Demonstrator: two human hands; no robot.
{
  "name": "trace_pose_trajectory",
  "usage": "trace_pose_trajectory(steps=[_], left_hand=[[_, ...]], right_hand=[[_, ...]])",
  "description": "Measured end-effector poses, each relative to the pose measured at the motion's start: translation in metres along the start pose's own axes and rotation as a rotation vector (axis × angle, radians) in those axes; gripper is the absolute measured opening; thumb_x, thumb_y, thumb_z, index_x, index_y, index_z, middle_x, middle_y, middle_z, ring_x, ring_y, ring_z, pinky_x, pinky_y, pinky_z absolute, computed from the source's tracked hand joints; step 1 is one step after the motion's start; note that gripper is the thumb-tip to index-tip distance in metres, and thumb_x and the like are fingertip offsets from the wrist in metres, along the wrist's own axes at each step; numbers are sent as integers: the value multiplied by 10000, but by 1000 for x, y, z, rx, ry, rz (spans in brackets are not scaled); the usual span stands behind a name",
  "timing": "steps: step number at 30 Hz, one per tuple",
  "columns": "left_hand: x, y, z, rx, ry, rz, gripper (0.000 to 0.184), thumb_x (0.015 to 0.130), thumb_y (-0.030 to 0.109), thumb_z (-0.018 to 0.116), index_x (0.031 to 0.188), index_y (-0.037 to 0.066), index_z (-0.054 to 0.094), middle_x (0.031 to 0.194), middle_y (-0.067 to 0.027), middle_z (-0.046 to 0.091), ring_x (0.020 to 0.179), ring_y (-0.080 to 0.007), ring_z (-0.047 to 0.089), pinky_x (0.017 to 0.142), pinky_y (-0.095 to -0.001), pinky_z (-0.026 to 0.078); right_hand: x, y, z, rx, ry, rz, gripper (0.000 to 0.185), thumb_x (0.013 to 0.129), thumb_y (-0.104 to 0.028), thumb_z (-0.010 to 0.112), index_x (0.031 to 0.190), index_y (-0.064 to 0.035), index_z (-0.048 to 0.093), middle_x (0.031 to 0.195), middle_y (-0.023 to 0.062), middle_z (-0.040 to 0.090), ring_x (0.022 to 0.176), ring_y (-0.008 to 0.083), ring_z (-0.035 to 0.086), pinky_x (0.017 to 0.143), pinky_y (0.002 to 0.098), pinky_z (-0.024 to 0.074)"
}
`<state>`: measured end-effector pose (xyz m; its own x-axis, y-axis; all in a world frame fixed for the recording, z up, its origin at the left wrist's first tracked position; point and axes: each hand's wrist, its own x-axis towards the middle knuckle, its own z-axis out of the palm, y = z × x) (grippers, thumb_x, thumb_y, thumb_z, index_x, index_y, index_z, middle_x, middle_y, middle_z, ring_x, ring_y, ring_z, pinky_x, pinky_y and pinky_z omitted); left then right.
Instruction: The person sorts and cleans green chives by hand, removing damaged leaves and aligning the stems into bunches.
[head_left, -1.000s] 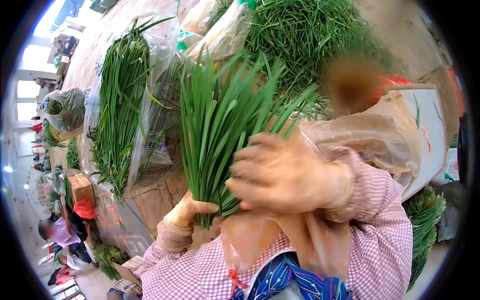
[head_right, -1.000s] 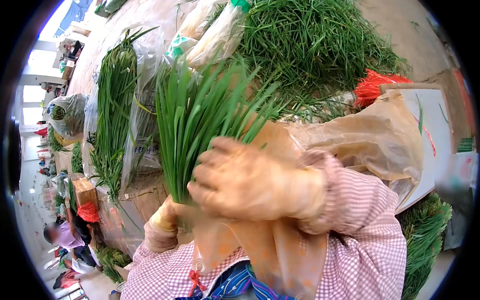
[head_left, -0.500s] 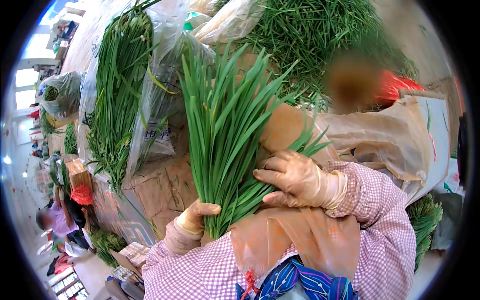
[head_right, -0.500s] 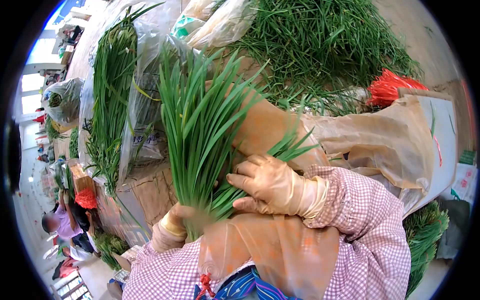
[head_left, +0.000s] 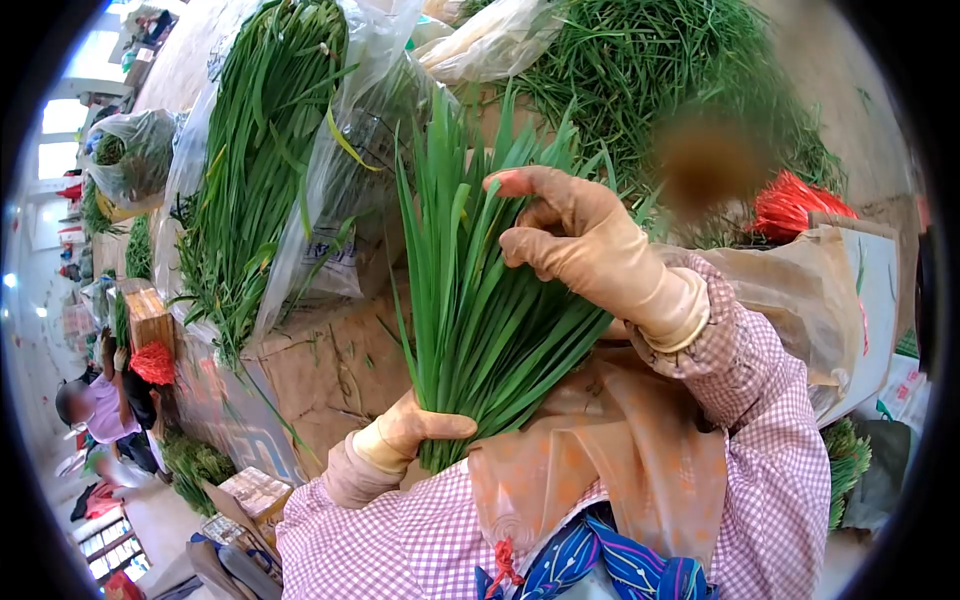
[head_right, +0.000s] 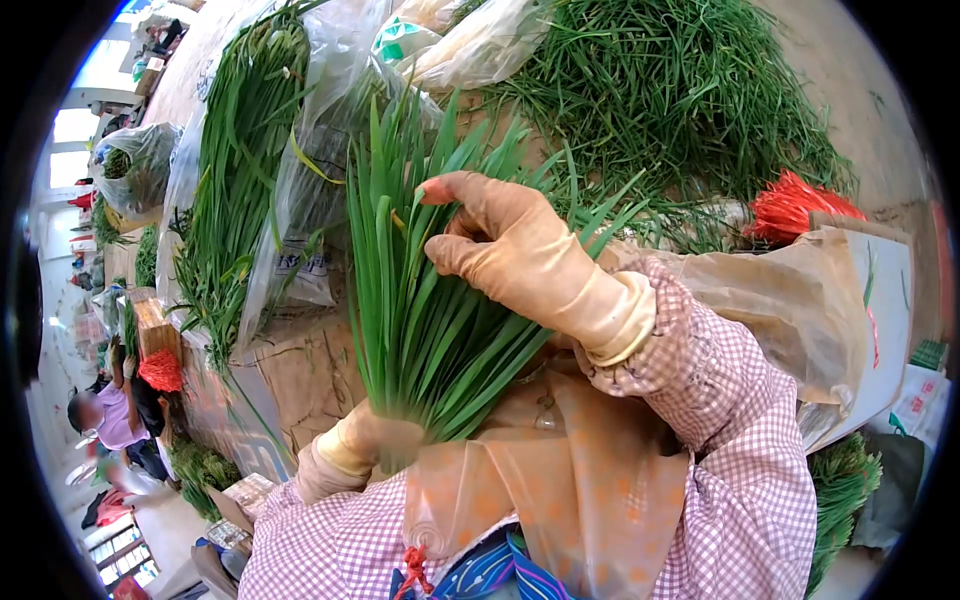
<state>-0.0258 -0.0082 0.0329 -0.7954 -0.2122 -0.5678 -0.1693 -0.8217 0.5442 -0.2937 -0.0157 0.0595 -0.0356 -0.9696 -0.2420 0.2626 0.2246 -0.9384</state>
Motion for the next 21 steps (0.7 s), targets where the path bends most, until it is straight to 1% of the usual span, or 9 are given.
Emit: trace_pose_trajectory(steps=[2, 3, 4, 7, 8, 10, 11, 15, 21], left_hand=[[1, 1, 9, -43, 41, -16, 802, 703, 122, 719, 1423, 18, 381, 1344, -130, 528, 1234, -229, 504, 1072, -361, 366], [2, 1, 10, -63, 59, -25, 806, 703, 125, 721, 1424, 18, 378, 1344, -129, 528, 1234, -228, 504, 1071, -359, 367], [2, 0, 10, -83, 78, -35, 809, 703, 127, 723, 1426, 19, 375, 1344, -129, 527, 1234, -227, 503, 1069, -358, 368], [3, -4, 3, -113, 63, -49, 814, 704, 138, 732, 1426, 18, 374, 1347, -129, 524, 1239, -224, 499, 1068, -352, 367], [1, -2, 5, -106, 51, -47, 806, 714, 151, 729, 1425, 16, 374, 1350, -130, 522, 1241, -224, 498, 1069, -351, 366], [-4, 7, 11, -87, 28, -42, 790, 735, 178, 724, 1423, 10, 374, 1355, -131, 518, 1243, -225, 497, 1072, -349, 363], [-7, 11, 13, -76, 18, -38, 782, 746, 191, 721, 1422, 8, 374, 1357, -132, 517, 1244, -226, 497, 1073, -349, 361], [-23, 12, 11, -164, 86, -142, 740, 813, 282, 680, 1420, -8, 372, 1365, -146, 508, 1255, -237, 491, 1079, -352, 359], [-23, 22, 30, -316, 110, -143, 701, 867, 330, 625, 1411, -36, 377, 1387, -172, 486, 1277, -248, 478, 1101, -364, 343]], right_hand=[[6, 6, 0, -345, -51, -96, 285, 879, -43, 645, 1162, -28, 609, 753, 21, 642, 639, 44, 538, 586, 226, 454], [7, 4, 0, -498, -32, -165, 297, 835, -72, 673, 1123, -47, 610, 768, 144, 645, 678, 221, 646, 627, 322, 507], [9, 6, -1, -500, -33, -158, 297, 835, -72, 673, 1123, -47, 610, 768, 144, 645, 678, 221, 646, 627, 322, 507], [11, 21, -5, -857, 4, -667, 279, 778, -131, 687, 1050, -88, 642, 780, 119, 646, 728, 323, 653, 627, 394, 526], [9, 20, -6, -858, -1, -664, 279, 778, -131, 687, 1050, -88, 642, 780, 119, 646, 728, 323, 653, 627, 394, 526], [6, 17, -8, -1257, 9, -761, 217, 776, -133, 642, 992, -122, 658, 730, 75, 610, 678, 280, 639, 592, 381, 512], [5, 23, -8, -1322, 85, -875, 194, 753, -143, 612, 941, -143, 659, 712, 24, 568, 675, 217, 621, 562, 352, 495], [-4, 18, -12, -1297, 128, -1091, 282, 673, -91, 713, 949, -105, 658, 795, 47, 604, 642, 219, 594, 529, 331, 470], [-13, 23, -22, -1161, 116, -1045, 310, 689, 0, 726, 974, -81, 634, 869, 71, 617, 702, 236, 616, 550, 341, 501]])
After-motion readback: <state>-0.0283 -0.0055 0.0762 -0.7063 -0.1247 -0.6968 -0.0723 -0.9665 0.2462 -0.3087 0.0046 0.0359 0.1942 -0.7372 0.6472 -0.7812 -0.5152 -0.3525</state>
